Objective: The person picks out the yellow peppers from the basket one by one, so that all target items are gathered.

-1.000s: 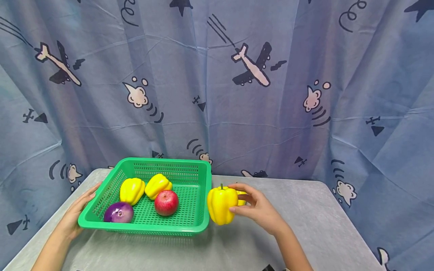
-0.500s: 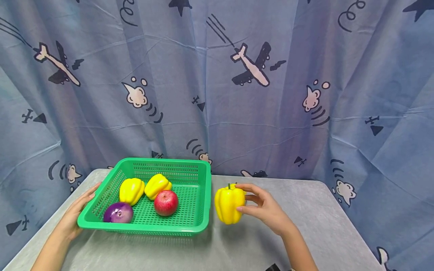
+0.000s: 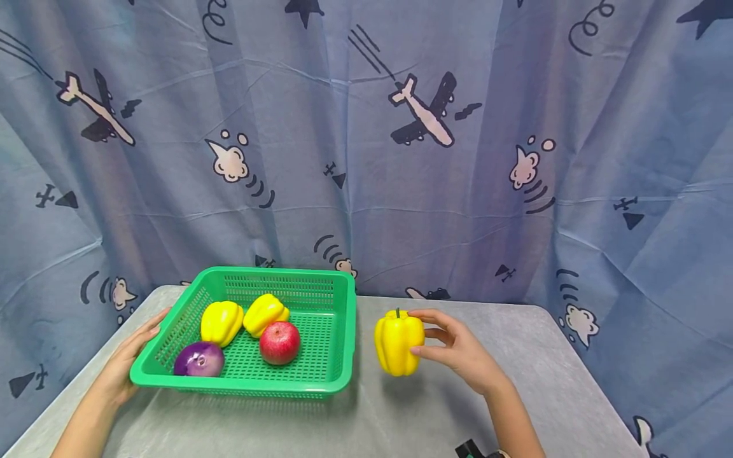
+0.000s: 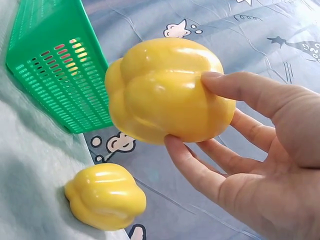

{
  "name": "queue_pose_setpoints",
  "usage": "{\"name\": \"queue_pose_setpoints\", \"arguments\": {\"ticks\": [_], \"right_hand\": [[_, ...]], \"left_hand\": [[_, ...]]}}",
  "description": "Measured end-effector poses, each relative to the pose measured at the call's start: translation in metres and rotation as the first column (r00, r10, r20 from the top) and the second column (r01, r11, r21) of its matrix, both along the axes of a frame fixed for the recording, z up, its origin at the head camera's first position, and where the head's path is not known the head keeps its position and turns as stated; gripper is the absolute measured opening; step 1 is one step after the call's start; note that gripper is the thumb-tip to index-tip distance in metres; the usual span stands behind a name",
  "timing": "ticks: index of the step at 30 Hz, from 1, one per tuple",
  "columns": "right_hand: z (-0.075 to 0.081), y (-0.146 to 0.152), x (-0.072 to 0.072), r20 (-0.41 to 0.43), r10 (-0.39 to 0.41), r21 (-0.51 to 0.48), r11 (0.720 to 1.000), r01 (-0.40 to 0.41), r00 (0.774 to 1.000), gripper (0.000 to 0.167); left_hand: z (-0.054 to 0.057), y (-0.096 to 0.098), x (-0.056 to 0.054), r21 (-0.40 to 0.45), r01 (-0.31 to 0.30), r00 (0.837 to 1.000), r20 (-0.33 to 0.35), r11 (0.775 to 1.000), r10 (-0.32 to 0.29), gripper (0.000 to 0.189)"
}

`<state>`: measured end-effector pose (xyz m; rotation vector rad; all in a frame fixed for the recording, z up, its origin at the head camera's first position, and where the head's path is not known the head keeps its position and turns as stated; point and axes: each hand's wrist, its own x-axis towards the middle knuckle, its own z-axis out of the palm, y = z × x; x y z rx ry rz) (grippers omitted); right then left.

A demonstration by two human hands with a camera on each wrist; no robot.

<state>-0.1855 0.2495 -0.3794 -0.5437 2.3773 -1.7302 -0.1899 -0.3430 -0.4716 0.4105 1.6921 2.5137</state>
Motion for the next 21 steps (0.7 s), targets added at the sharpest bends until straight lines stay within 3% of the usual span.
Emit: {"name": "queue_pose_setpoints", "arguments": {"ticks": [21], "right_hand": [[-0.002,0.024,-0.009,0.006,-0.032,0.058,0.998,0.031,0.999,0.059]], "left_hand": [[-0.002,-0.001,0.0,0.012,0.017,1.0,-0.021,1.0,-0.016,0.055]]}}
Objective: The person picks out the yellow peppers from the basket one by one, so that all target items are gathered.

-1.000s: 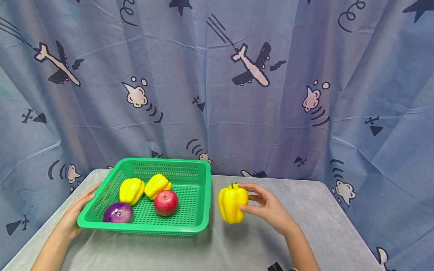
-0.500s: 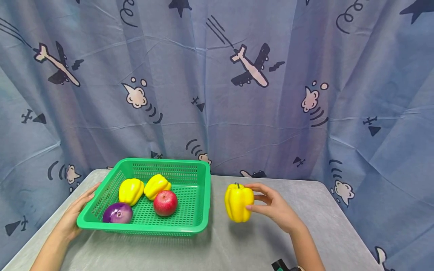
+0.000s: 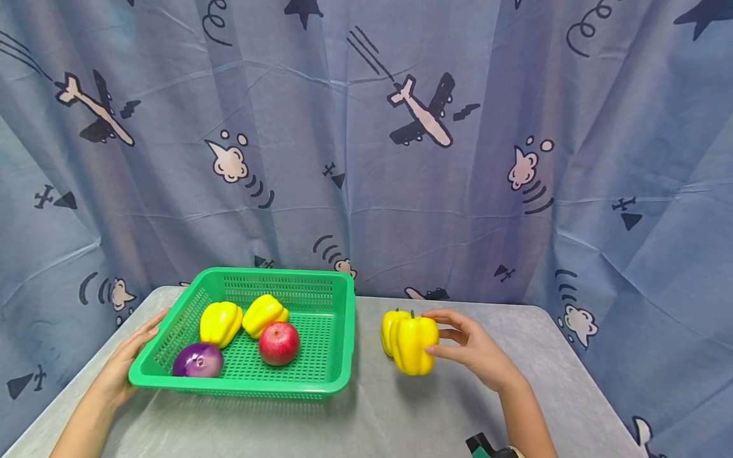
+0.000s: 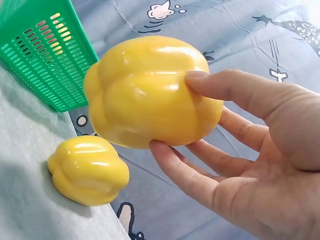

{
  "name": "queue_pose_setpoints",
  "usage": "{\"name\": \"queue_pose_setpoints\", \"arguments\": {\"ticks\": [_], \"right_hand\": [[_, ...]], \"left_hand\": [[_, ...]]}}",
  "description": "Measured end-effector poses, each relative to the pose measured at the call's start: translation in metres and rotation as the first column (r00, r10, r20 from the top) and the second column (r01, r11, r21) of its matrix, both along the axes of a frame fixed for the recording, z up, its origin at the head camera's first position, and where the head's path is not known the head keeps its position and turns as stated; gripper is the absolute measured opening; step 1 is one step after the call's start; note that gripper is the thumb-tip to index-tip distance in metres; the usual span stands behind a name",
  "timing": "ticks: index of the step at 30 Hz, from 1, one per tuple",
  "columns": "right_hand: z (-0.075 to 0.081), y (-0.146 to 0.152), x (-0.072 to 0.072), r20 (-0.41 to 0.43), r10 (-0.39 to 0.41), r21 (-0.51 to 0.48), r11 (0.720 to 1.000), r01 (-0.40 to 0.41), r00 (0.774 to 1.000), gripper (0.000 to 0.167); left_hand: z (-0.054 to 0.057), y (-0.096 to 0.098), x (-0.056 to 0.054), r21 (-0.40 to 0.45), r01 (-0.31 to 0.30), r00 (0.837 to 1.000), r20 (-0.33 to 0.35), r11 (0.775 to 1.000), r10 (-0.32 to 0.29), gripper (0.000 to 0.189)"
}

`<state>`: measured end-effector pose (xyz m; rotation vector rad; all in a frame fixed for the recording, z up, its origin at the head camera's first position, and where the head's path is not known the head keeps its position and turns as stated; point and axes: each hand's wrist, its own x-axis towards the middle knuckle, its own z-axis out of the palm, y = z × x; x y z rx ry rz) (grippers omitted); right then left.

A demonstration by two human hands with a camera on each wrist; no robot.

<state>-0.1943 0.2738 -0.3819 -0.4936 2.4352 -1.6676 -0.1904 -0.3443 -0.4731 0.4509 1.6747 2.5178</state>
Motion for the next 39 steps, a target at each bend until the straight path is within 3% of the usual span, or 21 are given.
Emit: {"name": "queue_pose_setpoints", "arguments": {"ticks": [10,39], "right_hand": [[-0.003,0.009,-0.002,-0.025,-0.007,0.019,1.0,0.007,1.0,0.057],[-0.014,0.027,-0.011,0.073,-0.147,0.066,0.988,0.142,0.986,0.069]], "left_hand": [[0.0,0.0,0.0,0.019,0.022,1.0,-0.005,1.0,-0.022,0.055],[0.0,0.001,0.0,0.003,0.003,1.0,-0.015,1.0,-0.003,0.055]]}}
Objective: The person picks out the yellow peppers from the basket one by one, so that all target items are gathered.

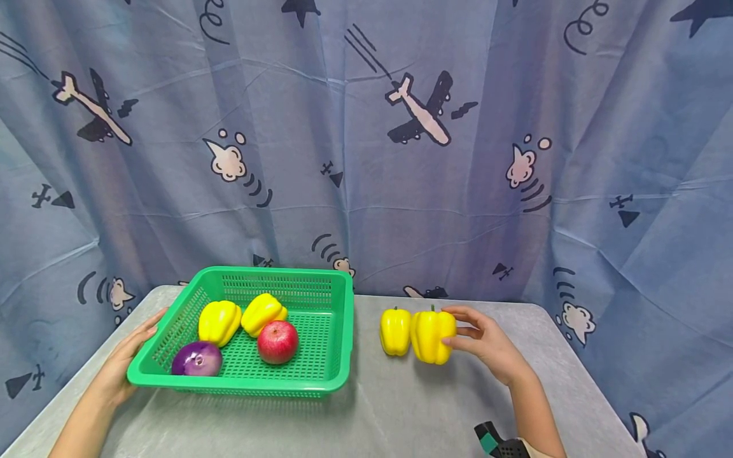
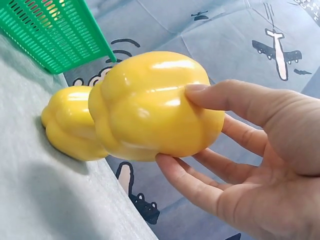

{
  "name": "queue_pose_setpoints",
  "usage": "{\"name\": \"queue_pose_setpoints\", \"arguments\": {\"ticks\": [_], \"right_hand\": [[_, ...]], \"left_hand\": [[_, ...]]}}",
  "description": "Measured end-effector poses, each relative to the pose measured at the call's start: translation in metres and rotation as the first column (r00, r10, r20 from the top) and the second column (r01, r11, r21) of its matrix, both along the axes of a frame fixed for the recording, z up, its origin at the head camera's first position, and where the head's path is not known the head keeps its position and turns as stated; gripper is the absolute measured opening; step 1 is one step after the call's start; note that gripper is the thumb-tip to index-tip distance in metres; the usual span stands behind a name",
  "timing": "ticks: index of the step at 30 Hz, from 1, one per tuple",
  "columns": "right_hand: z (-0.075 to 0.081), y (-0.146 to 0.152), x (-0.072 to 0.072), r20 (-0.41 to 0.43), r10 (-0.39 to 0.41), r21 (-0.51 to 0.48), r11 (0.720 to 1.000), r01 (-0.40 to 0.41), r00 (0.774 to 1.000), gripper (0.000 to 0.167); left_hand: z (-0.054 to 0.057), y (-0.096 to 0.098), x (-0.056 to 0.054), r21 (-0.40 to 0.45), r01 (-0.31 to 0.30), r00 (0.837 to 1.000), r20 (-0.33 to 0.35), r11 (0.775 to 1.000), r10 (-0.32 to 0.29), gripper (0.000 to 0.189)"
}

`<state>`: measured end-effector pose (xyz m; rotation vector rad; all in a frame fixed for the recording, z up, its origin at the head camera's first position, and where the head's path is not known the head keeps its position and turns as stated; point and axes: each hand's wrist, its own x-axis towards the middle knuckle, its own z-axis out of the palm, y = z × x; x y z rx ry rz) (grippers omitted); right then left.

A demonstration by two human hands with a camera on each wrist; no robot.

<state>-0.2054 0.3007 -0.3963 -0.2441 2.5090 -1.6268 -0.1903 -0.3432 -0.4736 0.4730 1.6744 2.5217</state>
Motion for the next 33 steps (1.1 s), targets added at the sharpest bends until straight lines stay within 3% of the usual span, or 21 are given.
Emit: {"name": "queue_pose_setpoints", "arguments": {"ticks": [14,33], "right_hand": [[-0.009,0.005,-0.006,-0.009,-0.044,0.052,0.998,0.044,0.999,0.069],[-0.032,0.015,-0.017,0.002,-0.072,0.033,0.997,0.071,0.997,0.069]], "left_hand": [[0.001,0.0,-0.001,-0.002,0.001,1.0,0.002,1.0,-0.001,0.054],[-0.001,0.0,0.0,-0.003,-0.001,1.0,0.004,1.0,0.001,0.055]]}}
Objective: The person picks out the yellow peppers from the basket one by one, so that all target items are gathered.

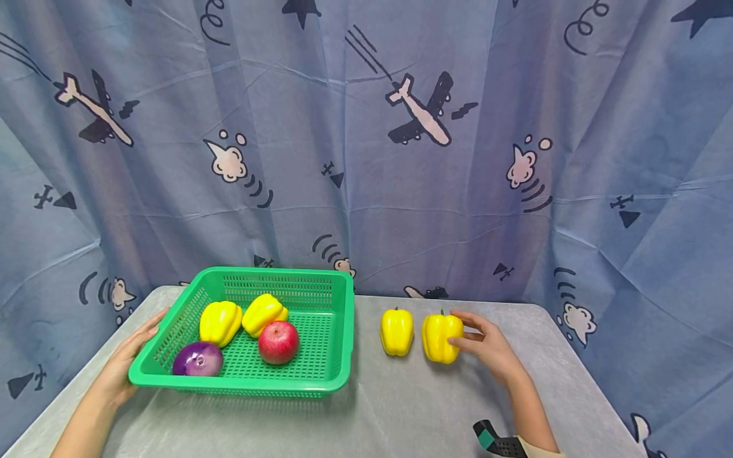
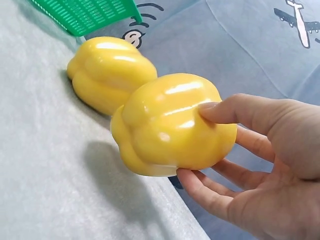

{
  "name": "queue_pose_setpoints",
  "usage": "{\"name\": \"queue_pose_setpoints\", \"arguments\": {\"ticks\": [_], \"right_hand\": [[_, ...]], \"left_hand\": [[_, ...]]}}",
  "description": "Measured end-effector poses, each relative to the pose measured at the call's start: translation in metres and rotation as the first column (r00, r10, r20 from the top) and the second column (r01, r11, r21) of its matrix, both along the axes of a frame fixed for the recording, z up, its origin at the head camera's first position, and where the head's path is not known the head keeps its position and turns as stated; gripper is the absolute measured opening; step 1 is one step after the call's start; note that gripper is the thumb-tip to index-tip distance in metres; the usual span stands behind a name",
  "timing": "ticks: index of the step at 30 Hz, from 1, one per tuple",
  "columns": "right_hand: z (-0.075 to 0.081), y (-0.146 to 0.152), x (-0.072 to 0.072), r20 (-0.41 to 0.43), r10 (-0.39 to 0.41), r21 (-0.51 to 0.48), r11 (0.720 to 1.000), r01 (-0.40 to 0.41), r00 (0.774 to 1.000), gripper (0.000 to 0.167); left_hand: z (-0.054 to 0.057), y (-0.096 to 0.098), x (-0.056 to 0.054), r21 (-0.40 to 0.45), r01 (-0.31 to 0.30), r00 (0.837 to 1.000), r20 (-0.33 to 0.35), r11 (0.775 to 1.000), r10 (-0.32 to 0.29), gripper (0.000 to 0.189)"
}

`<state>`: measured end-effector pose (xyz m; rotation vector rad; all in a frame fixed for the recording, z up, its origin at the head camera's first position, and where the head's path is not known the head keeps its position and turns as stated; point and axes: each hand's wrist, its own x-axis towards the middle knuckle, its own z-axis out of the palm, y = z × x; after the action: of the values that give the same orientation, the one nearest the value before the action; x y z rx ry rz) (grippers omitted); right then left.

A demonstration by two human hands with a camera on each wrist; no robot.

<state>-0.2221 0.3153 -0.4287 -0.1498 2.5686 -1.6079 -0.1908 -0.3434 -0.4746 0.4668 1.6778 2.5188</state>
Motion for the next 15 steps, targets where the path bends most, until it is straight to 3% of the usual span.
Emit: {"name": "queue_pose_setpoints", "arguments": {"ticks": [15], "right_hand": [[-0.013,0.002,-0.005,0.014,-0.009,0.004,1.0,0.009,1.0,0.07]], "left_hand": [[-0.001,0.0,0.0,-0.003,-0.004,1.0,-0.004,1.0,0.004,0.055]]}}
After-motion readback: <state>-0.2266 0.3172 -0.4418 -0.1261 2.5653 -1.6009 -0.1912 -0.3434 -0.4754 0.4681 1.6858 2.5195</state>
